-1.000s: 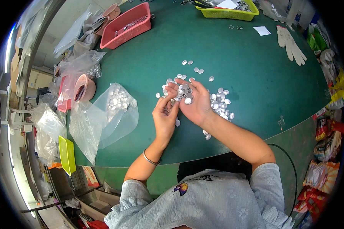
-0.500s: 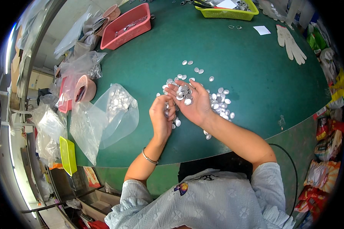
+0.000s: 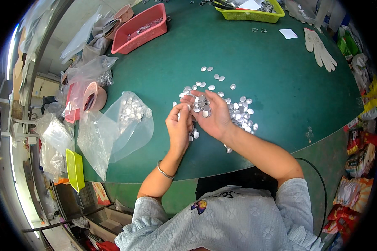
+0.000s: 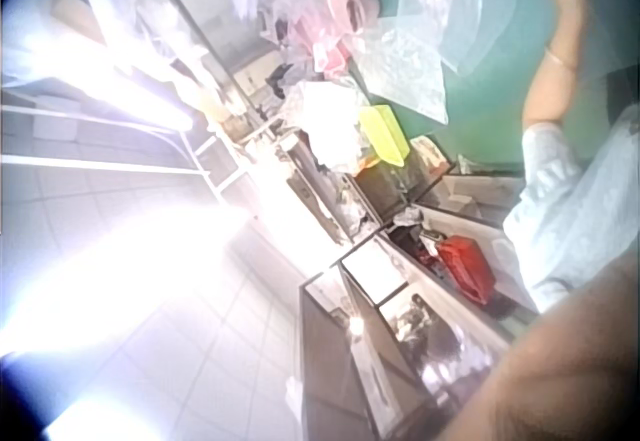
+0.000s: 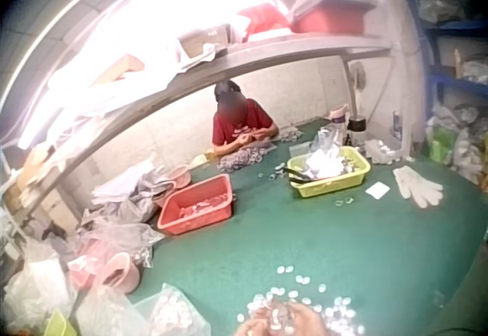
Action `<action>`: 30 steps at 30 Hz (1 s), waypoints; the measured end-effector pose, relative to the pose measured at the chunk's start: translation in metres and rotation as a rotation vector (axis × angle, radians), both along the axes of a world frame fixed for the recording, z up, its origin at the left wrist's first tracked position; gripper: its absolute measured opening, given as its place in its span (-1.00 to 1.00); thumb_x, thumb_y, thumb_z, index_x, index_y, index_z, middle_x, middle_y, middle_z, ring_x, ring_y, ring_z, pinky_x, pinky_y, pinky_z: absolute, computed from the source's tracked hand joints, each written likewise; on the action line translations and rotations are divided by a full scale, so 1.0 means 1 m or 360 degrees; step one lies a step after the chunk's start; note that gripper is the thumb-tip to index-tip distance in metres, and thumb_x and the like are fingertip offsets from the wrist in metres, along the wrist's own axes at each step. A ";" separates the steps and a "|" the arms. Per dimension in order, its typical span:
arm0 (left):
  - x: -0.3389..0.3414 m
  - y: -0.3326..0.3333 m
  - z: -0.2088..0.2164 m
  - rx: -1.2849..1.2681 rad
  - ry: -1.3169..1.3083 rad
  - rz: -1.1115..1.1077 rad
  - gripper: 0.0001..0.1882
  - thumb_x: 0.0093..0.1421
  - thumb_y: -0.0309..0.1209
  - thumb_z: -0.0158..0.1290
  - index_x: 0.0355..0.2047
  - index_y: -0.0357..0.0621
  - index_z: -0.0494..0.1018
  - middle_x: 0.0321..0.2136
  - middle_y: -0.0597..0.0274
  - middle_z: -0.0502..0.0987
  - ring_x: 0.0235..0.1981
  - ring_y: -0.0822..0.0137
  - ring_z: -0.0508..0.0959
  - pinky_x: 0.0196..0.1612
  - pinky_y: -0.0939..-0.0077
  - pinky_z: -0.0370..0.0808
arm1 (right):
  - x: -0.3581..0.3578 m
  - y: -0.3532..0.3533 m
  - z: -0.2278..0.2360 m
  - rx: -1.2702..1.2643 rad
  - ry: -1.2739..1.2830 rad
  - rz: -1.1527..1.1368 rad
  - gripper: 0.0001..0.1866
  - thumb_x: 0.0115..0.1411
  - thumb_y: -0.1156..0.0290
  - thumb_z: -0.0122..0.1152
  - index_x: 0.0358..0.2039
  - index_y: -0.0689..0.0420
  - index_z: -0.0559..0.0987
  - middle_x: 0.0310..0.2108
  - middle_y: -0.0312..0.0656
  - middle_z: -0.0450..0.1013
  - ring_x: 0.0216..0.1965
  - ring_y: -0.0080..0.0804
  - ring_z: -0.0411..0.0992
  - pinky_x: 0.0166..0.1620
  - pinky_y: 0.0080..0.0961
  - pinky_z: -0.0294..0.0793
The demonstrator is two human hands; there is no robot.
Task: The person sits at a green workbench and sorts small, white, circular discs by hand. They pick up handfuls of the discs, inspect them, and place them into a clear plastic bag. The workspace contains various containers and loose discs.
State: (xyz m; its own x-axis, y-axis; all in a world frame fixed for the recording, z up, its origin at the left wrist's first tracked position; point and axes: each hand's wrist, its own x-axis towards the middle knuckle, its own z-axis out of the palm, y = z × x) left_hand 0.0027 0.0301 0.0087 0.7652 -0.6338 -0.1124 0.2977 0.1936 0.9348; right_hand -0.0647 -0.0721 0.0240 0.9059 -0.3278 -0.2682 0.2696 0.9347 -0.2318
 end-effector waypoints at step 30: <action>0.000 -0.003 -0.006 0.0436 -0.0637 0.0036 -0.82 0.04 -0.57 0.08 -0.31 -0.24 0.37 -0.59 0.29 0.40 -0.65 0.57 0.31 -0.64 0.70 0.23 | -0.001 0.000 0.000 0.0027 0.0033 0.0015 -0.58 0.25 0.20 -0.26 -0.08 0.30 0.30 -0.06 0.03 0.31 0.08 -0.16 0.24 0.15 -0.23 0.19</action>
